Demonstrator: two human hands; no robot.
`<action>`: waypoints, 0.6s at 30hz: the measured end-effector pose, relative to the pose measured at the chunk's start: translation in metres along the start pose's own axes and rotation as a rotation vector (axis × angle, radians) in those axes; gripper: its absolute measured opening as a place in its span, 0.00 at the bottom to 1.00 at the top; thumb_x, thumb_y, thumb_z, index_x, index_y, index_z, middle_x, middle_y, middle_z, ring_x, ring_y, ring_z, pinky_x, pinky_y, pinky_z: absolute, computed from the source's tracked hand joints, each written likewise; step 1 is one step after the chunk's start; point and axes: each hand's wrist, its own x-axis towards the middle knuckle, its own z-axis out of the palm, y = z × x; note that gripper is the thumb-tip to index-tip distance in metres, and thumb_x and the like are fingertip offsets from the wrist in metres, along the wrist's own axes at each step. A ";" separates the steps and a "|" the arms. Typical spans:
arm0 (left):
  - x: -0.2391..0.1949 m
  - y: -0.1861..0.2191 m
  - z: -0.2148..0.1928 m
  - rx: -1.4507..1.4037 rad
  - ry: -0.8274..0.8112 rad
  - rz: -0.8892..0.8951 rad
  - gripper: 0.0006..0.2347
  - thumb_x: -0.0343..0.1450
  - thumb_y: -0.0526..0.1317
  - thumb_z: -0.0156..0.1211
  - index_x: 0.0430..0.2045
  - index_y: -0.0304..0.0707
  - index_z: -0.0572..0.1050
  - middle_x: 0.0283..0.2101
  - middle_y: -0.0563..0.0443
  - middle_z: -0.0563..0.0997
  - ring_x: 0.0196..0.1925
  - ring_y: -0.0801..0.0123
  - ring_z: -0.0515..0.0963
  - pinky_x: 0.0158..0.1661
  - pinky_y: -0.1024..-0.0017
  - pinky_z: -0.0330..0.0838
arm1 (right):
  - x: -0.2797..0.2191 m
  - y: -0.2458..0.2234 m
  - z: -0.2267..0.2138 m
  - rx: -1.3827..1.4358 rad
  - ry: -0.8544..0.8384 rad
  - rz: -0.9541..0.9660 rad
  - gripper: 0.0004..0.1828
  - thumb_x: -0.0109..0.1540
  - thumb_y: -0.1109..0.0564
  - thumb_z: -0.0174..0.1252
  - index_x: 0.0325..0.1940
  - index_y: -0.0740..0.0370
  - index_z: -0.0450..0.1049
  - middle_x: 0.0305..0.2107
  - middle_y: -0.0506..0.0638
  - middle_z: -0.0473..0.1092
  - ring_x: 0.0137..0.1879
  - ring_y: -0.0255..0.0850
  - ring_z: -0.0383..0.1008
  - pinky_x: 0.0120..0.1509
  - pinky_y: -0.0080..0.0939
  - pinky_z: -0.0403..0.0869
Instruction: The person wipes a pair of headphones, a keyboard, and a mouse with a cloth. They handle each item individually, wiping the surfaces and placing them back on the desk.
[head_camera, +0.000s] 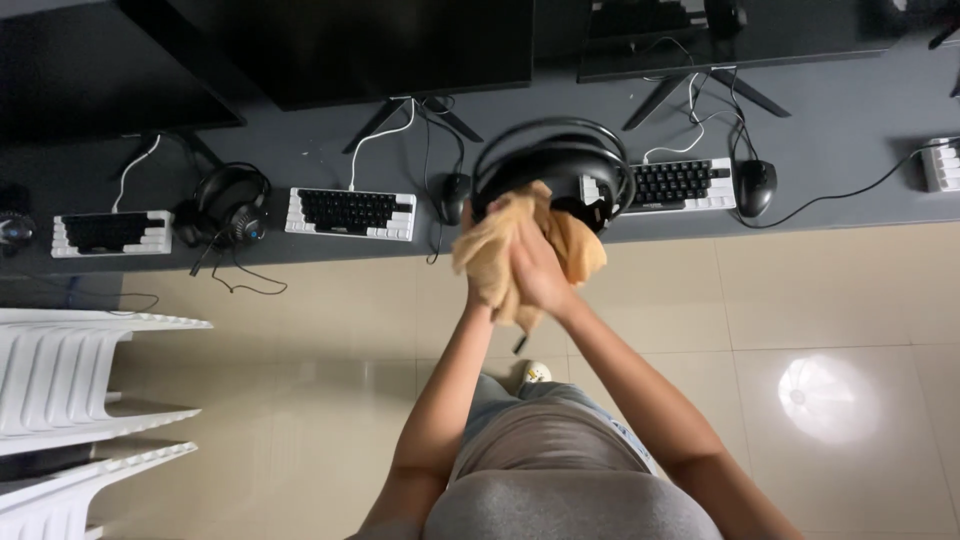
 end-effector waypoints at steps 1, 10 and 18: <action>0.007 -0.005 -0.005 -0.092 -0.079 0.074 0.31 0.77 0.49 0.58 0.72 0.33 0.54 0.74 0.47 0.60 0.74 0.64 0.64 0.73 0.65 0.57 | -0.008 -0.015 0.001 -0.177 0.023 -0.121 0.25 0.73 0.50 0.42 0.69 0.67 0.63 0.64 0.62 0.63 0.71 0.55 0.62 0.75 0.48 0.60; 0.014 0.121 0.041 -0.140 0.020 0.045 0.27 0.80 0.54 0.56 0.60 0.22 0.65 0.53 0.42 0.72 0.56 0.56 0.71 0.61 0.61 0.66 | -0.036 -0.022 -0.012 -0.611 0.071 -0.132 0.24 0.64 0.52 0.54 0.62 0.65 0.69 0.57 0.67 0.66 0.62 0.65 0.68 0.64 0.57 0.70; 0.008 0.119 0.060 0.043 0.072 0.003 0.25 0.76 0.55 0.52 0.59 0.31 0.66 0.55 0.46 0.73 0.56 0.65 0.72 0.59 0.68 0.64 | -0.021 -0.021 -0.006 -0.707 0.189 -0.284 0.28 0.59 0.56 0.56 0.63 0.67 0.68 0.62 0.74 0.61 0.65 0.71 0.62 0.68 0.60 0.65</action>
